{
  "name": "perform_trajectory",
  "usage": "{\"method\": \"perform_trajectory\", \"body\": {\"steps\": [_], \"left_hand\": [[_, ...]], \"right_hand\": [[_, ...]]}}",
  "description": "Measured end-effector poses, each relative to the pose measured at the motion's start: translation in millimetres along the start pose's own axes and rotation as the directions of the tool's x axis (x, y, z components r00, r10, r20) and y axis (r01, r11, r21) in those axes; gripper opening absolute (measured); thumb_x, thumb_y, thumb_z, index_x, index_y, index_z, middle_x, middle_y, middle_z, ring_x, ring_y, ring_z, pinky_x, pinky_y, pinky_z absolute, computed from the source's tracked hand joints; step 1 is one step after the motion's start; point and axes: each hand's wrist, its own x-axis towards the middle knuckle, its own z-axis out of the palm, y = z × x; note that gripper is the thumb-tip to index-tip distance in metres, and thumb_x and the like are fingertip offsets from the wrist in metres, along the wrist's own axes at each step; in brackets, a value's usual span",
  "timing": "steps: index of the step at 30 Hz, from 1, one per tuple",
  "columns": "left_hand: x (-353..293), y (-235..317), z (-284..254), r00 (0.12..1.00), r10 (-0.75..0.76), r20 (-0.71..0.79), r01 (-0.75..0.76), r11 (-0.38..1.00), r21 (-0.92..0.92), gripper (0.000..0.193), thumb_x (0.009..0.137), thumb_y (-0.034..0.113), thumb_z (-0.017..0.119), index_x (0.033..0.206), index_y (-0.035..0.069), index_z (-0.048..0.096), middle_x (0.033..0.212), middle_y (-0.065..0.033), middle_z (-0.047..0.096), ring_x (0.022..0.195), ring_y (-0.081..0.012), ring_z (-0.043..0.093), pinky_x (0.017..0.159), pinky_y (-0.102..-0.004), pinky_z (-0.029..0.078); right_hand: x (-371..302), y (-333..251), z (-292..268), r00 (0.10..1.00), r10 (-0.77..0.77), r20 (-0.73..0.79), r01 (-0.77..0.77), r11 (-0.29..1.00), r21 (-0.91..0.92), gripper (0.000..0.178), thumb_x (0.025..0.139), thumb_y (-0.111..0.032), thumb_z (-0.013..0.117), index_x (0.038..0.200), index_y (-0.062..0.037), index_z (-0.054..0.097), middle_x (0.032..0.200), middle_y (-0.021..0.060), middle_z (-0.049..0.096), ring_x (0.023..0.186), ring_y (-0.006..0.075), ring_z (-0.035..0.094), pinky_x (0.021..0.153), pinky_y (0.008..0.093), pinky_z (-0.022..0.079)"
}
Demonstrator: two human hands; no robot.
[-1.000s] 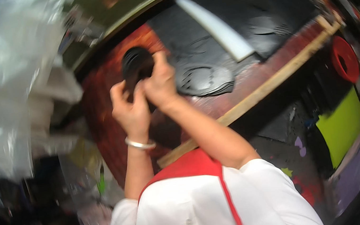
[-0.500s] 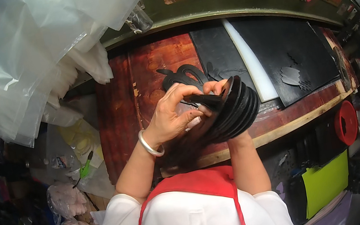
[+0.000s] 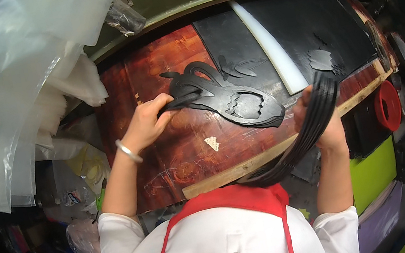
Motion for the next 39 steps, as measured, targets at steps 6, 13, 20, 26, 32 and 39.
{"method": "perform_trajectory", "body": {"steps": [6, 13, 20, 26, 32, 39], "left_hand": [[31.1, -31.1, 85.6, 0.904, -0.212, -0.372, 0.263, 0.96, 0.091, 0.018, 0.092, 0.021, 0.059, 0.091, 0.006, 0.05, 0.075, -0.0209, 0.061, 0.072, -0.043, 0.061, 0.059, -0.0492, 0.046], [93.8, -22.7, 80.0, 0.802, -0.284, -0.526, 0.207, 0.957, -0.202, 0.027, 0.099, 0.026, 0.049, 0.085, 0.004, 0.051, 0.067, -0.0134, 0.058, 0.059, -0.0307, 0.058, 0.057, -0.0397, 0.046], [33.3, 49.7, 84.1, 0.893, -0.282, -0.352, 0.054, 0.842, -0.536, 0.013, 0.102, 0.014, 0.041, 0.106, 0.003, 0.047, 0.083, -0.0083, 0.062, 0.062, -0.0076, 0.053, 0.058, -0.0206, 0.045], [9.5, 54.5, 92.3, 0.869, -0.417, -0.265, 0.07, 0.635, -0.769, 0.016, 0.103, 0.014, 0.04, 0.113, 0.006, 0.049, 0.081, -0.0037, 0.059, 0.061, -0.0037, 0.047, 0.056, -0.0169, 0.041], [0.0, 32.2, 87.3, 0.882, -0.439, -0.171, 0.317, 0.822, -0.473, 0.016, 0.096, 0.007, 0.047, 0.111, 0.002, 0.051, 0.082, -0.0072, 0.066, 0.061, -0.011, 0.06, 0.055, -0.0266, 0.047], [129.1, 14.2, 151.9, 0.997, 0.035, 0.071, -0.031, 0.998, -0.056, 0.017, 0.084, 0.002, 0.051, 0.099, -0.002, 0.057, 0.099, -0.0191, 0.063, 0.092, -0.0352, 0.06, 0.084, -0.0389, 0.048]], "right_hand": [[0.5, 15.0, 1.7, 0.999, -0.028, -0.036, 0.03, 0.999, 0.044, 0.021, 0.085, 0.004, 0.061, 0.091, -0.0126, 0.051, 0.068, -0.0016, 0.043, 0.05, 0.0088, 0.039, 0.043, 0.0237, 0.027], [4.2, 19.6, 2.4, 0.963, -0.117, -0.242, 0.104, 0.992, -0.068, 0.024, 0.084, 0.007, 0.062, 0.087, -0.0118, 0.047, 0.068, -0.0007, 0.044, 0.052, 0.0109, 0.045, 0.043, 0.0256, 0.035], [27.1, 24.8, 20.6, 0.938, -0.266, -0.221, 0.224, 0.954, -0.201, 0.011, 0.085, -0.001, 0.064, 0.092, -0.0021, 0.057, 0.081, 0.0061, 0.062, 0.063, 0.0152, 0.06, 0.056, 0.027, 0.05], [66.7, 22.1, 30.7, 0.946, -0.237, -0.222, 0.207, 0.967, -0.152, 0.011, 0.082, -0.001, 0.063, 0.093, 0.0007, 0.062, 0.083, 0.0034, 0.064, 0.069, 0.011, 0.06, 0.062, 0.0259, 0.049], [34.1, 4.2, 10.6, 0.939, -0.339, -0.055, 0.343, 0.929, 0.142, 0.013, 0.085, -0.004, 0.064, 0.088, -0.0099, 0.053, 0.064, -0.0005, 0.053, 0.056, 0.0127, 0.056, 0.046, 0.0248, 0.043], [-29.0, -9.4, -14.1, 0.881, -0.431, -0.197, 0.46, 0.877, 0.139, 0.017, 0.084, 0.0, 0.058, 0.083, -0.008, 0.043, 0.059, 0.0012, 0.041, 0.05, 0.0141, 0.047, 0.043, 0.0253, 0.037]]}}
